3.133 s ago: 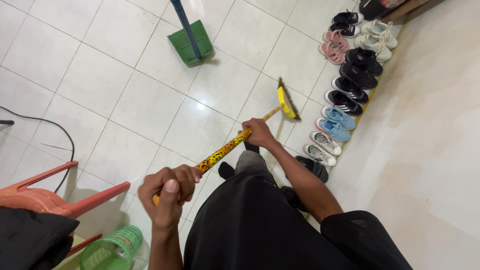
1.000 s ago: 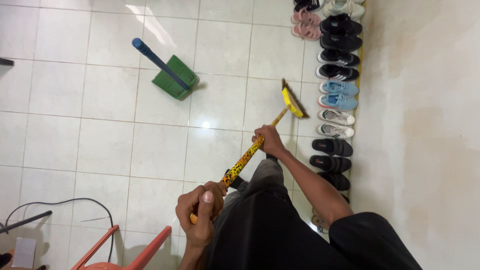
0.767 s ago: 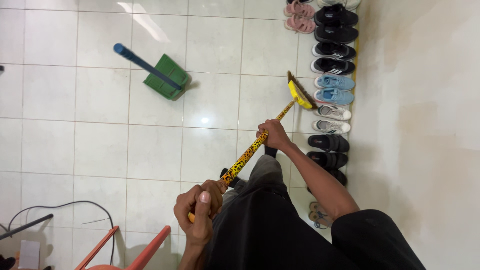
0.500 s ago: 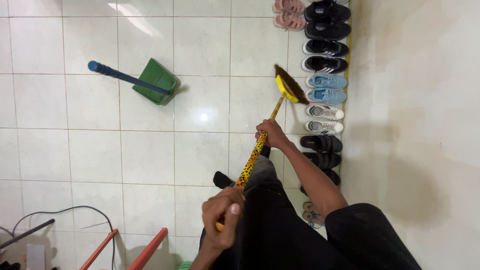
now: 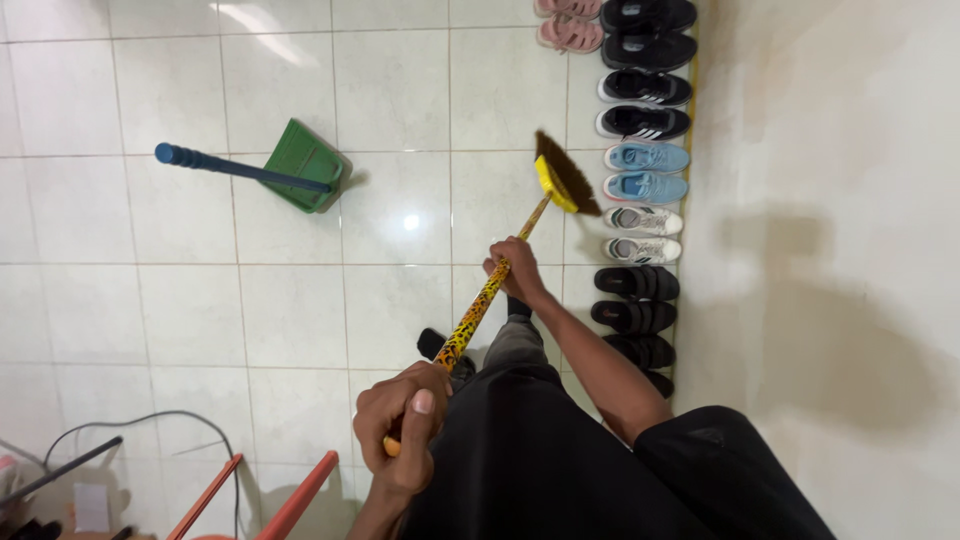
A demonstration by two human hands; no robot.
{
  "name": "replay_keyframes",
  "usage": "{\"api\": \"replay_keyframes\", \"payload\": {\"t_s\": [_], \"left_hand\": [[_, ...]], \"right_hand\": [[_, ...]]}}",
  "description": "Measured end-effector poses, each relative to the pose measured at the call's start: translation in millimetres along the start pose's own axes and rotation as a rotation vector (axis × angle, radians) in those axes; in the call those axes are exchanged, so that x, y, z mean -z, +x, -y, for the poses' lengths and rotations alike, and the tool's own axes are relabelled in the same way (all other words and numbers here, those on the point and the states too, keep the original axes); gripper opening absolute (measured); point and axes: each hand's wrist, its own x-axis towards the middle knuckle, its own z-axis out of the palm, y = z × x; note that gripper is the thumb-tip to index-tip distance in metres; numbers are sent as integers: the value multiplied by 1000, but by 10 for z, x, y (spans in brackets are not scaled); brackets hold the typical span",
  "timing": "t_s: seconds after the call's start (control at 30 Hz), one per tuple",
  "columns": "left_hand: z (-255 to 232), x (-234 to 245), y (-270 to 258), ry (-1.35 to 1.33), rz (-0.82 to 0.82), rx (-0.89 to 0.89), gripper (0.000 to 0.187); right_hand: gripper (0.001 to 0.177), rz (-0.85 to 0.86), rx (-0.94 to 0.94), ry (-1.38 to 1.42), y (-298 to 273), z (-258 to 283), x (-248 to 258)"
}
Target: The person sweeps the tiled floor using a broom, gathering dust and small debris toward a green dustpan.
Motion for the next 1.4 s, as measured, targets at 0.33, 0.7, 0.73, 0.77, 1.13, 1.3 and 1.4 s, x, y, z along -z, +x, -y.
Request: {"api": "replay_keyframes", "payload": {"t_s": [0.33, 0.7, 0.73, 0.77, 1.13, 1.3, 1.4], "left_hand": [[-165, 845, -141, 13, 130, -93, 37], [-290, 2019, -467, 23, 208, 9, 34], [-284, 2076, -478, 14, 214, 4, 34], [-274, 2134, -483, -37, 219, -13, 36], [-219, 2422, -465, -321, 11, -96, 41], [-22, 2089, -273, -321, 12, -49, 46], [156, 1740, -102, -251, 52, 10, 49]], "right_hand": [[32, -59, -41, -26, -283, 462, -810], [34, -106, -35, -27, -515, 1194, -1654], [35, -89, -29, -52, -514, 1246, -1653], [35, -95, -28, -62, -502, 1295, -1620], [51, 88, -172, -105, -293, 1820, -1126], [48, 139, -215, -105, -331, 1373, -839], [47, 123, -250, -132, -387, 1004, -682]]}}
